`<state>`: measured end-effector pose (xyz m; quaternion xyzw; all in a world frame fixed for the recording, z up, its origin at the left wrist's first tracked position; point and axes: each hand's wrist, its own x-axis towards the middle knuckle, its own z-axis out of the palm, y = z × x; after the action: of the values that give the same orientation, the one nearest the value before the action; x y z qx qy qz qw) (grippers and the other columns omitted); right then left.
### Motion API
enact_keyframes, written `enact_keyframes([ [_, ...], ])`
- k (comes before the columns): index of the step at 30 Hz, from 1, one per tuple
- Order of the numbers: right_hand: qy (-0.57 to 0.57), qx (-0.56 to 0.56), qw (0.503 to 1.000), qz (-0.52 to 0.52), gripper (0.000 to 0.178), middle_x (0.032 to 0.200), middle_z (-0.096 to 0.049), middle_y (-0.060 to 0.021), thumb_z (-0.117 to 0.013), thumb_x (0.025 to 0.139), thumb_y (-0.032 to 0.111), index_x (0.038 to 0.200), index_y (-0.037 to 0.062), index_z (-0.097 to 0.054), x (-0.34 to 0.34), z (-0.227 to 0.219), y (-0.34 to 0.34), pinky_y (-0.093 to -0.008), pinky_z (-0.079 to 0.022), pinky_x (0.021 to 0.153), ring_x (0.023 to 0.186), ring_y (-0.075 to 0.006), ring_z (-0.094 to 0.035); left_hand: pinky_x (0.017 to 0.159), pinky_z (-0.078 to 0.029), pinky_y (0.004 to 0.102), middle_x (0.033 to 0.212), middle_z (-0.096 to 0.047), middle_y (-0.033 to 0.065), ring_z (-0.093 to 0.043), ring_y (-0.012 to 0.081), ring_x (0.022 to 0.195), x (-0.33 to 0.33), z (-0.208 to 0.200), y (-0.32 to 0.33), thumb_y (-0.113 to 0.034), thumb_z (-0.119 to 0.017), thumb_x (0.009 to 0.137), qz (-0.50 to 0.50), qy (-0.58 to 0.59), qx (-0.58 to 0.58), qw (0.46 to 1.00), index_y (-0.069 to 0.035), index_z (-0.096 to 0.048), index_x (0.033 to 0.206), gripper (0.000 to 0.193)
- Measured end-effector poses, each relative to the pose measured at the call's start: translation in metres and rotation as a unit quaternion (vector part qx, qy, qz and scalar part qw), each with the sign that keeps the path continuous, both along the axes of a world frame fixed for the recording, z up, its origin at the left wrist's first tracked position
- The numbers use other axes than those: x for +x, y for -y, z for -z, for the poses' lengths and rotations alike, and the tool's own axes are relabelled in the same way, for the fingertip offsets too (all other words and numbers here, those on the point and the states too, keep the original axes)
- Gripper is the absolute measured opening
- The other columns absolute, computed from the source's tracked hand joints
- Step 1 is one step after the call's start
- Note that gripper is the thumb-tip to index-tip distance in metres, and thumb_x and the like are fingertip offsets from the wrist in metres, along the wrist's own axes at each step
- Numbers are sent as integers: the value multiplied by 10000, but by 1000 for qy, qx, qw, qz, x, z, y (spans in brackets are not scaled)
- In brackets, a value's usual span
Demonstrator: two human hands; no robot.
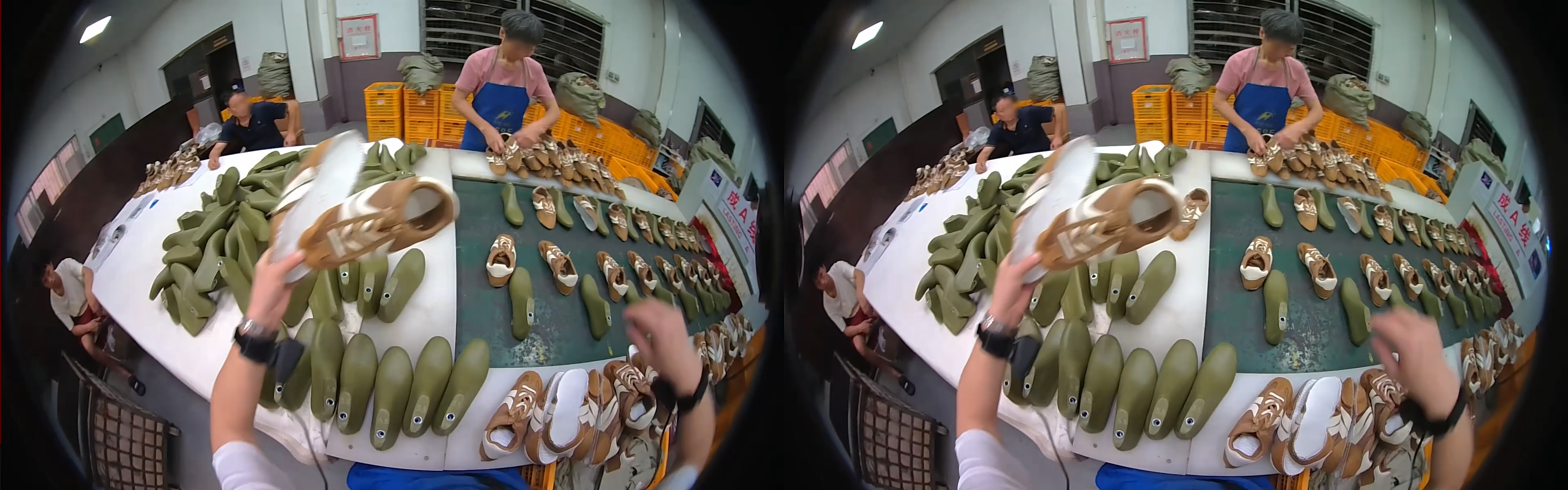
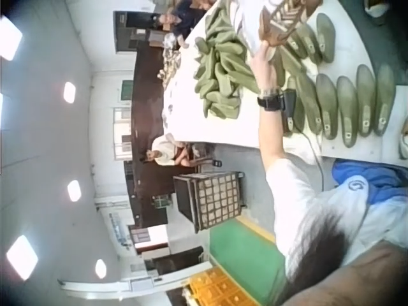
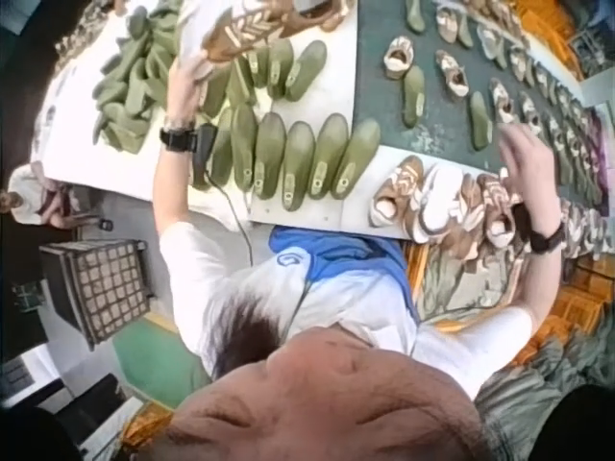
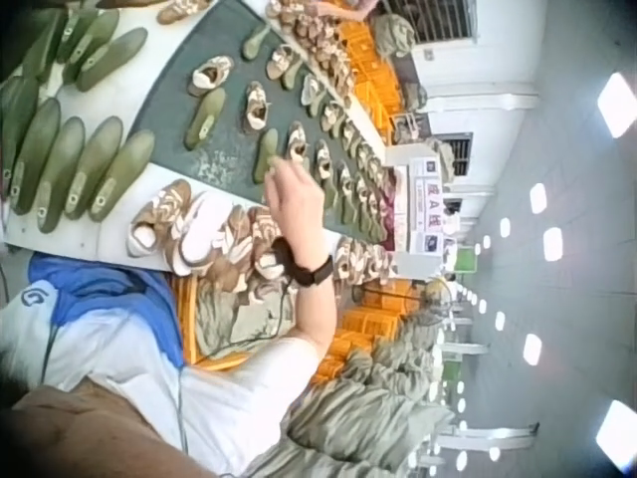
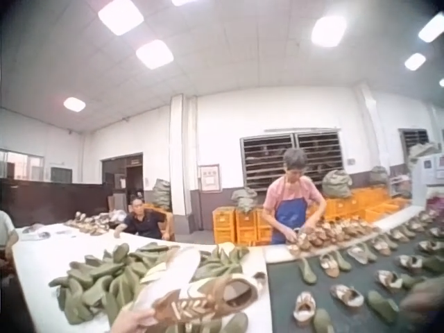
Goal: Assembling shoe uppers onto green plastic lasts on a conveyor belt in a factory setting.
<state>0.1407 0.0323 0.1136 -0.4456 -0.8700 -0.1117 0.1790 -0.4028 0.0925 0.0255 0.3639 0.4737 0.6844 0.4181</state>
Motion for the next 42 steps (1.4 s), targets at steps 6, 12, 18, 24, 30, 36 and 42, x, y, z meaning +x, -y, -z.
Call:
enact_keyframes([
  [6, 103, 44, 993, 29, 281, 904, -639, -165, -588, 774, 85, 1052, 49, -612, -92, -43, -204, -443, -489, 760, 870, -355, -604, 952, -453, 376, 1232, -557, 83, -546, 202, 1120, -89, 36, 73, -88, -610, 849, -74, 40, 27, 996, -26, -443, 1307, 492],
  [12, 72, -52, 995, 56, 175, 867, -668, -175, -525, 770, 99, 839, 42, -675, -236, 128, -375, -420, -533, 741, 850, -324, -658, 966, -441, 383, 1300, -503, 108, -525, 226, 1144, -126, 74, 137, -112, -590, 863, -201, 107, -12, 974, -17, -383, 1348, 536],
  [18, 3, -159, 983, 92, 384, 1320, -436, -129, -572, 849, 231, 1214, 138, -498, -311, 269, -409, -482, -473, 882, 1105, -379, -528, 910, -462, 347, 1183, -573, 95, -545, 196, 1062, -114, 91, 178, -69, -526, 919, -316, 87, -127, 936, 17, -525, 1217, 310],
  [24, -81, -128, 979, 139, 283, 1097, -549, -145, -622, 818, 262, 1050, 115, -552, -320, 311, -413, -492, -509, 760, 941, -384, -605, 953, -445, 354, 1178, -563, 132, -534, 216, 1073, -105, 109, 194, -108, -480, 948, -333, 78, -151, 927, 68, -503, 1210, 316],
  [30, -70, -172, 966, 179, 338, 1069, -549, -191, -583, 787, 95, 1111, 112, -488, -272, 290, -380, -464, -523, 752, 898, -375, -631, 981, -431, 356, 1141, -565, 153, -522, 242, 1069, -92, 88, 196, -92, -458, 948, -294, 27, -164, 941, 109, -534, 1138, 287],
  [36, -296, 12, 947, 121, 262, 916, -616, -220, -577, 738, 114, 990, 39, -574, -114, 127, -278, -442, -486, 743, 852, -389, -598, 974, -404, 369, 1151, -571, 133, -522, 224, 1073, -68, 59, 174, -135, -511, 925, -181, -7, -127, 975, 76, -549, 1152, 313],
  [42, -426, -162, 890, -4, 338, 1005, -635, -13, -621, 887, 216, 1142, -6, -593, 39, -55, -55, -242, -463, 812, 892, -83, -586, 918, -466, 350, 1224, -543, 113, -558, 222, 1081, 24, 21, 141, -76, -633, 799, 56, -30, -82, 995, 3, -402, 1317, 572],
])
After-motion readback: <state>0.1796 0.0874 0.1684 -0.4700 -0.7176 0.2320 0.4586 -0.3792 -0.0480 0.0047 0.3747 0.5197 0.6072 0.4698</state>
